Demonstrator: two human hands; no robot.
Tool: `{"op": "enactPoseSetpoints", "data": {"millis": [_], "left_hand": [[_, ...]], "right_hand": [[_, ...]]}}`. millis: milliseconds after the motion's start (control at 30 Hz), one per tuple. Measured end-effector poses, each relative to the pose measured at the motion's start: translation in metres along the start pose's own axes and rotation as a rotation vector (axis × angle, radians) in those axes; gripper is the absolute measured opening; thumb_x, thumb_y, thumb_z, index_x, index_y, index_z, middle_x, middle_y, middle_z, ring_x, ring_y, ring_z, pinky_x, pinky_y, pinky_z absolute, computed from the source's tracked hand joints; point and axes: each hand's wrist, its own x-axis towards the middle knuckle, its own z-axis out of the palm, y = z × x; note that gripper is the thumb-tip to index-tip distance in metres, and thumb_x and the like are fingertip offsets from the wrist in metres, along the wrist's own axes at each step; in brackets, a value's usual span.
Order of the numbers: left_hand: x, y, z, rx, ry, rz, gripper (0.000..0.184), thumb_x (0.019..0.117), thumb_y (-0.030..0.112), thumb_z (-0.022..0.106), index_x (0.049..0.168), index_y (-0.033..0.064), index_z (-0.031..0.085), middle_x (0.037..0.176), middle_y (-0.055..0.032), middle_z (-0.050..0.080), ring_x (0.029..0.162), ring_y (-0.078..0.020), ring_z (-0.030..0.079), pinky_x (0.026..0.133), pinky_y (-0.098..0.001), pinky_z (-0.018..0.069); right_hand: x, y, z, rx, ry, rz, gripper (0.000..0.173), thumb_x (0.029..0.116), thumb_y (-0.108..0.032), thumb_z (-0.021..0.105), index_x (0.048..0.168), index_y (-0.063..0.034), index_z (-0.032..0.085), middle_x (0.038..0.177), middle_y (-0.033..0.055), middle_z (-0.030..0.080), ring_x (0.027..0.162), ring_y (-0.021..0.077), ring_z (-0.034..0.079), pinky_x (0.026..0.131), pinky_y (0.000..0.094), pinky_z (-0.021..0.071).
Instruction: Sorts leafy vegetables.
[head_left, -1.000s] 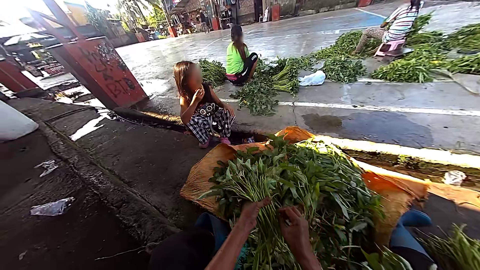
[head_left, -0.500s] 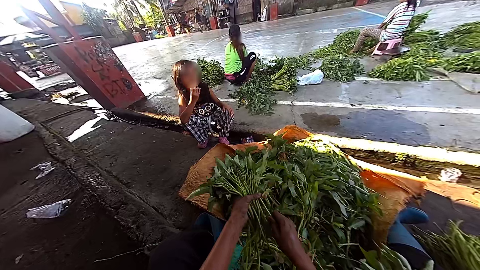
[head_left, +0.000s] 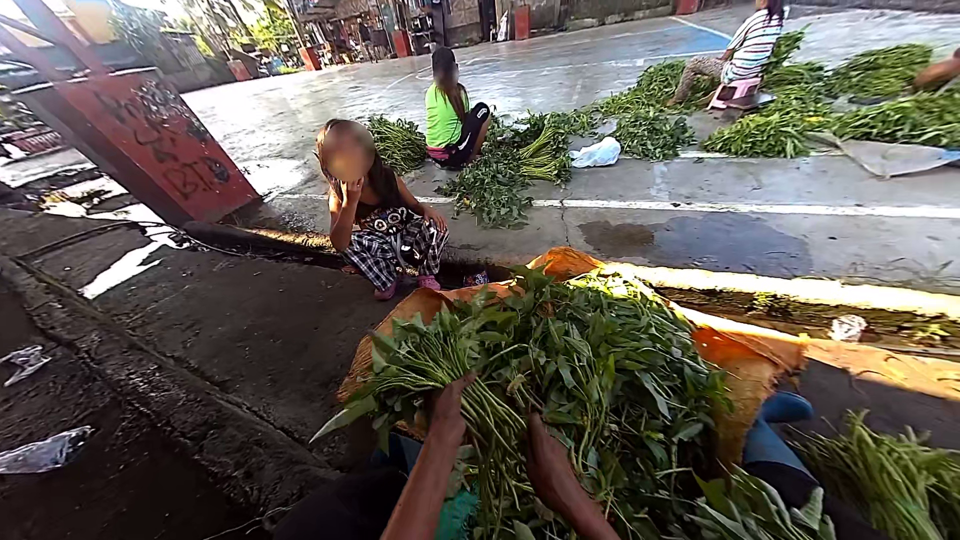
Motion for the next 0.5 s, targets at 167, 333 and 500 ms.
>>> {"op": "enactPoseSetpoints", "data": {"millis": [167, 333, 500], "left_hand": [[0.033, 0.036, -0.041, -0.344, 0.062, 0.084, 0.021, 0.1008, 0.006, 0.057, 0.121, -0.0012, 0.057, 0.099, -0.0101, 0.065, 0.084, -0.0145, 0.065, 0.075, -0.033, 0.0572], [0.025, 0.043, -0.038, -0.472, 0.029, 0.016, 0.01, 0.1026, 0.006, 0.05, 0.108, 0.0019, 0.057, 0.083, -0.0075, 0.063, 0.069, -0.0147, 0.064, 0.065, -0.0311, 0.0581], [0.02, 0.035, -0.025, -0.431, -0.042, -0.032, 0.01, 0.1021, 0.002, 0.05, 0.108, -0.0002, 0.057, 0.086, -0.0089, 0.066, 0.073, -0.0138, 0.066, 0.066, -0.0294, 0.0589]], "right_hand": [[0.003, 0.079, -0.016, -0.147, -0.073, 0.226, 0.04, 0.1072, -0.016, 0.049, 0.139, 0.0073, 0.048, 0.137, 0.0335, 0.053, 0.123, 0.0465, 0.059, 0.104, 0.0565, 0.0476], [0.059, 0.155, -0.052, -0.061, 0.207, 0.348, 0.046, 0.1016, -0.009, 0.056, 0.146, -0.0012, 0.051, 0.159, 0.0296, 0.032, 0.142, 0.0527, 0.037, 0.11, 0.0676, 0.0353], [0.059, 0.138, -0.058, -0.102, 0.33, 0.262, 0.033, 0.1024, -0.006, 0.051, 0.131, -0.0003, 0.067, 0.134, 0.0246, 0.062, 0.128, 0.0408, 0.058, 0.11, 0.0549, 0.0428]]}}
